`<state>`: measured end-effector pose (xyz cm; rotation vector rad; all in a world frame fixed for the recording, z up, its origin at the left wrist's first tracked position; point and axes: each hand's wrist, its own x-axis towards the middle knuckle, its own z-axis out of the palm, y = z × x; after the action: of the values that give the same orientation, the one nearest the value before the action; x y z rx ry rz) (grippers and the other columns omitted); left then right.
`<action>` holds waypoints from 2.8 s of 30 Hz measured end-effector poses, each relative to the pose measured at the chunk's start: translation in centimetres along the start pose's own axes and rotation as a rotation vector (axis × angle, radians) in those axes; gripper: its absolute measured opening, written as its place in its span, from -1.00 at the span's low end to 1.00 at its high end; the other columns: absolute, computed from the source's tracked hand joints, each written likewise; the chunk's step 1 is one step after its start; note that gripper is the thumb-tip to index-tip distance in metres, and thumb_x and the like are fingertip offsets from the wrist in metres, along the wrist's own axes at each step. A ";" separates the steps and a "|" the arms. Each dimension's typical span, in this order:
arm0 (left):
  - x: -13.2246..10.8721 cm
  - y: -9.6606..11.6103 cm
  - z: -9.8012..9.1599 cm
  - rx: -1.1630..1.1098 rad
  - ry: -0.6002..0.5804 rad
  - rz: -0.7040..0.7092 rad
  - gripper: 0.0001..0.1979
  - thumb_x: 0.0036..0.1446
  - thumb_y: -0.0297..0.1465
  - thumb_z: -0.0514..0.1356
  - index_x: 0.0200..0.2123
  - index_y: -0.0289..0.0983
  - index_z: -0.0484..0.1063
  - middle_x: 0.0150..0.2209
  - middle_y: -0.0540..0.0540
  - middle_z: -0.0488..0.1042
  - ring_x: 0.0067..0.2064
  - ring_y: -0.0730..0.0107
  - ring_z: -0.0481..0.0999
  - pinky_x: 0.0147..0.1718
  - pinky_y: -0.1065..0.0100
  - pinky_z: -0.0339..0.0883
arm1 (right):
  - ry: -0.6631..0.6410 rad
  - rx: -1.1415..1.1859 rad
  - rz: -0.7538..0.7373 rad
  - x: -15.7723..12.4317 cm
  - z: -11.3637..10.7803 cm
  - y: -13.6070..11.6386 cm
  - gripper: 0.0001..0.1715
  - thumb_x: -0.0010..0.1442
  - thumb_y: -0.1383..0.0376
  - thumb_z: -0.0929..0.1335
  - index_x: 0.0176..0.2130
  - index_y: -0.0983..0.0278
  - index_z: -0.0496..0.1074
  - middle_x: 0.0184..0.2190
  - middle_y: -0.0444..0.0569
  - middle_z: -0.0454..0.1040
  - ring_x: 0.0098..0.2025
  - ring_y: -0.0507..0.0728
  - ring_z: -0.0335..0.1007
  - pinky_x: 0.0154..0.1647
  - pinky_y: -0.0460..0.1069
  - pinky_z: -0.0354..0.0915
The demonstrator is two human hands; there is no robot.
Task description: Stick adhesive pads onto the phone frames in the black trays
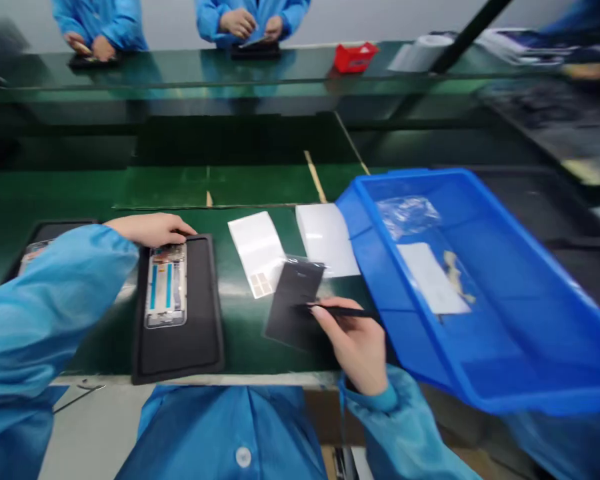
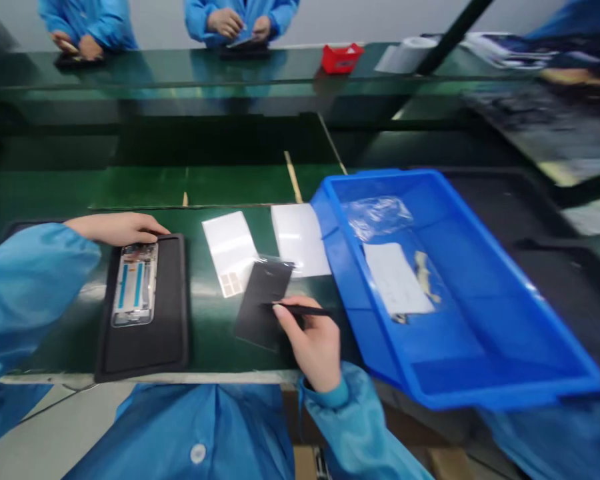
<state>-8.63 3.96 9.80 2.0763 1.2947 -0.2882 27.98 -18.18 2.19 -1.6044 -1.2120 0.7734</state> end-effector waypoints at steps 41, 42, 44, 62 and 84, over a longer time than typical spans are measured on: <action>3.5 8.9 9.5 0.368 0.228 0.353 -0.42 0.29 -0.09 0.13 0.33 -0.01 0.15 0.42 -0.21 -0.01 0.40 -0.02 0.01 0.28 -0.11 -0.06 | -0.277 -0.009 -0.322 7.5 5.5 -0.8 -0.84 0.19 0.19 0.46 -0.27 0.24 0.57 -0.30 -0.02 0.62 -0.26 0.18 0.56 -0.15 0.09 0.48; 3.5 8.9 9.5 0.365 0.224 0.350 -0.42 0.29 -0.09 0.13 0.33 -0.01 0.15 0.42 -0.20 -0.01 0.40 -0.02 0.00 0.29 -0.11 -0.06 | -0.278 -0.022 -0.331 7.5 5.4 -0.6 -0.84 0.18 0.20 0.47 -0.26 0.23 0.58 -0.30 -0.03 0.62 -0.25 0.18 0.56 -0.13 0.10 0.48; 3.5 8.9 9.7 0.359 0.221 0.350 -0.41 0.28 -0.09 0.13 0.34 0.00 0.14 0.42 -0.19 -0.02 0.40 -0.02 0.00 0.29 -0.11 -0.07 | -0.286 -0.034 -0.341 7.4 5.3 -0.4 -0.85 0.18 0.21 0.47 -0.25 0.22 0.58 -0.28 -0.04 0.63 -0.24 0.18 0.57 -0.11 0.10 0.48; 3.8 8.6 10.2 0.370 0.257 0.368 -0.41 0.29 -0.07 0.10 0.34 0.00 0.14 0.42 -0.20 0.00 0.41 -0.02 0.00 0.30 -0.12 -0.08 | -0.290 -0.097 -0.382 7.4 5.2 -0.2 -0.89 0.18 0.25 0.48 -0.23 0.21 0.59 -0.26 -0.06 0.64 -0.23 0.18 0.58 -0.10 0.09 0.51; 0.2 9.6 8.5 -0.290 0.426 0.483 -0.76 0.28 -0.24 0.16 -0.13 -0.18 0.58 -0.05 -0.10 0.50 0.03 0.25 0.45 0.09 0.24 0.26 | -0.161 0.138 -0.250 5.7 4.1 -4.4 -0.89 0.10 0.24 0.53 -0.32 0.20 0.61 -0.35 -0.04 0.63 -0.30 0.18 0.59 -0.18 0.07 0.51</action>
<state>1.06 -4.06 7.35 2.1754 0.9391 0.5482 24.57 -11.26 5.21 -1.2687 -1.4109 0.8169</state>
